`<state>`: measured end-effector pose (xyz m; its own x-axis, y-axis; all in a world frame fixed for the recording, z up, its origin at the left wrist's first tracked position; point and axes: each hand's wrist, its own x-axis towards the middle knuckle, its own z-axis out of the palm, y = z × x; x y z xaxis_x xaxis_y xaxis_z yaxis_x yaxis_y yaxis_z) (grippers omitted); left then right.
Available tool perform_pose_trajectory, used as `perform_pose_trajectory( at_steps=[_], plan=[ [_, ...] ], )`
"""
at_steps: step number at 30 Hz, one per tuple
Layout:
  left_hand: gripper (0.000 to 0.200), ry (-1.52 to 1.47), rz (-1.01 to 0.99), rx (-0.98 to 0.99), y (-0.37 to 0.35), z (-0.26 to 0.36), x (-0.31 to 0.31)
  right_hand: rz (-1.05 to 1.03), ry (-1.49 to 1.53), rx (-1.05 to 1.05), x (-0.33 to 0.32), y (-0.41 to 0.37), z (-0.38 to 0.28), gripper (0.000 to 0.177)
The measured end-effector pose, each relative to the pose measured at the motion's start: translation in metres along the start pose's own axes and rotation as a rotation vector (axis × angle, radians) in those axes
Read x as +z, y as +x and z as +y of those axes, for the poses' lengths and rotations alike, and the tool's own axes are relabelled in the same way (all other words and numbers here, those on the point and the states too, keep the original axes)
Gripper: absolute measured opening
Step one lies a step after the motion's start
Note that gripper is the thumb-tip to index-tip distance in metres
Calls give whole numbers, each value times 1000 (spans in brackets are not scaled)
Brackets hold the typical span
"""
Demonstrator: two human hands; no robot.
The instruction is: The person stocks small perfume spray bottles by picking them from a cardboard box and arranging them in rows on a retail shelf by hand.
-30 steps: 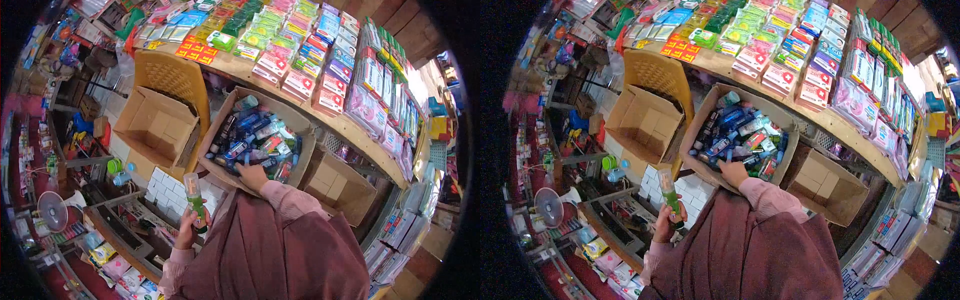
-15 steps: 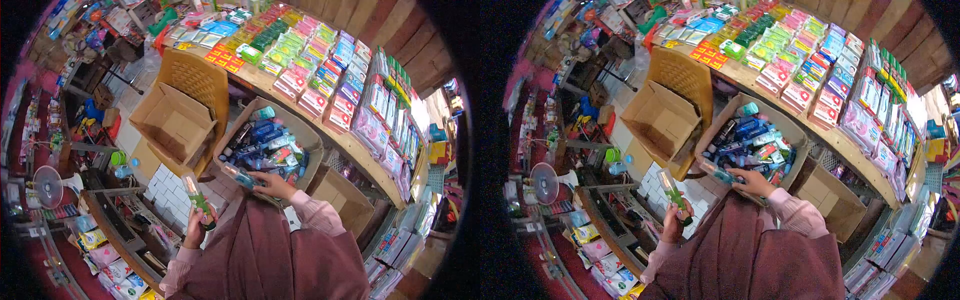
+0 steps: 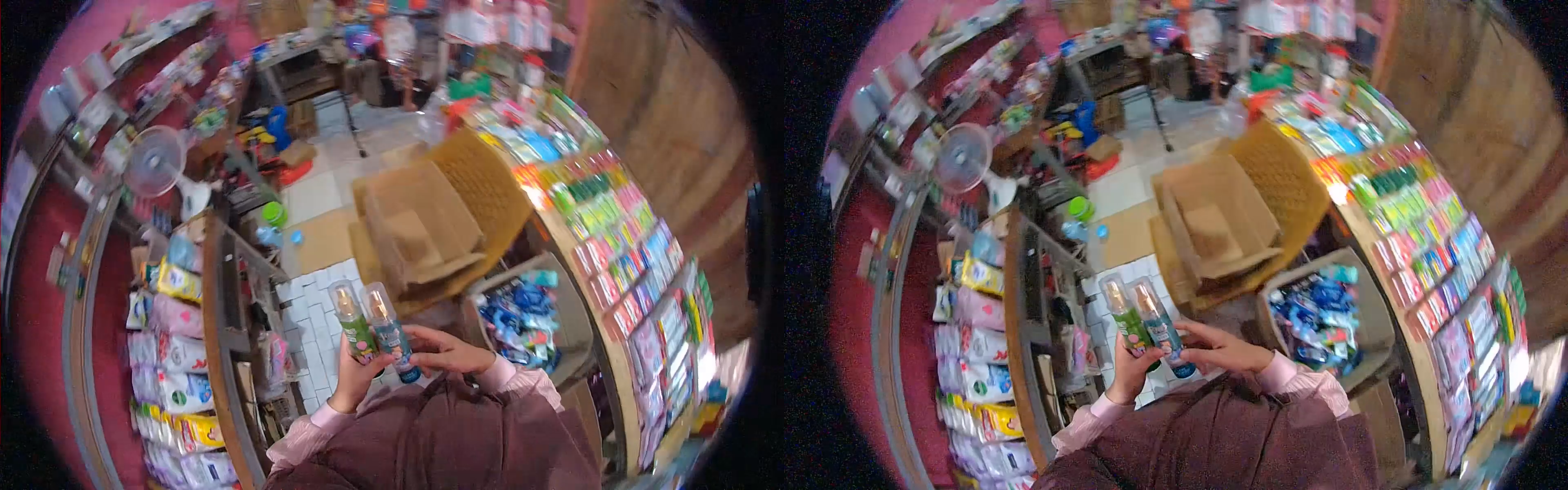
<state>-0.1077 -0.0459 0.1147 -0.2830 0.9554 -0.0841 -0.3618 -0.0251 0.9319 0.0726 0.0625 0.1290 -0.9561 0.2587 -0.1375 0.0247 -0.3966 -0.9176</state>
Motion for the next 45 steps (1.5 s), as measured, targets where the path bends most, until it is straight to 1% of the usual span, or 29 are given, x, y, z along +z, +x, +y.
perform_pose_trajectory(
  at_steps=[1,5,7,10,12,14,15,16,18,20,21,24,25,28,30,32,33,34,35,36,38,40,41,42,43,45],
  plan=[
    [64,-20,44,63,-7,14,-8,-54,-27,7,12,17,-5,62],
    [59,21,188,196,-35,55,-74,-215,-173,-13,66,91,-6,67],
    [57,44,245,206,-53,73,-116,-250,-302,19,101,128,-17,67],
    [55,39,327,286,-75,94,-171,-349,-492,-177,135,190,-5,68],
    [56,96,389,355,-90,107,-205,-450,-639,-313,152,235,-4,75],
    [59,57,477,391,-108,131,-224,-488,-604,-345,185,270,-24,80],
    [59,53,508,398,-116,143,-233,-470,-499,-365,205,287,-35,83],
    [60,49,536,405,-123,152,-244,-476,-432,-406,221,307,-38,82],
    [62,120,602,457,-132,161,-267,-508,-420,-396,257,336,-58,82],
    [64,208,704,519,-137,162,-289,-601,-505,-415,281,368,-67,78],
    [65,177,759,516,-140,167,-295,-651,-546,-426,292,386,-71,76],
    [64,217,779,606,-139,184,-325,-915,-701,-480,320,442,-86,67],
    [62,300,836,614,-140,194,-331,-968,-591,-429,332,457,-90,59],
    [62,371,1010,688,-131,216,-354,-1127,-669,-536,357,511,-120,57],
    [57,256,1075,730,-126,229,-371,-1158,-647,-713,376,547,-151,57],
    [52,132,1159,802,-123,237,-390,-1126,-563,-1079,398,589,-183,58],
    [51,82,1194,848,-121,241,-398,-1144,-440,-938,408,606,-204,58],
    [51,38,1229,894,-117,248,-402,-1129,-357,-930,420,623,-226,58],
    [49,100,1318,878,-113,258,-401,-1115,-276,-924,432,641,-248,58],
    [50,65,1324,876,-118,246,-418,-1066,-231,-1051,449,660,-268,58],
    [52,-22,1453,975,-103,254,-421,-1029,-166,-1241,487,698,-292,55],
    [51,-13,1501,974,-99,247,-429,-1039,-225,-1461,527,734,-305,52],
    [51,-3,1522,982,-97,243,-432,-1086,-380,-1408,539,742,-311,48],
    [51,10,1542,992,-95,240,-435,-1109,-508,-1442,553,751,-311,47],
    [50,115,1549,983,-94,237,-436,-1124,-639,-1474,567,762,-309,46],
    [51,61,1619,987,-92,232,-440,-1144,-861,-1497,586,780,-300,46]
  ],
)
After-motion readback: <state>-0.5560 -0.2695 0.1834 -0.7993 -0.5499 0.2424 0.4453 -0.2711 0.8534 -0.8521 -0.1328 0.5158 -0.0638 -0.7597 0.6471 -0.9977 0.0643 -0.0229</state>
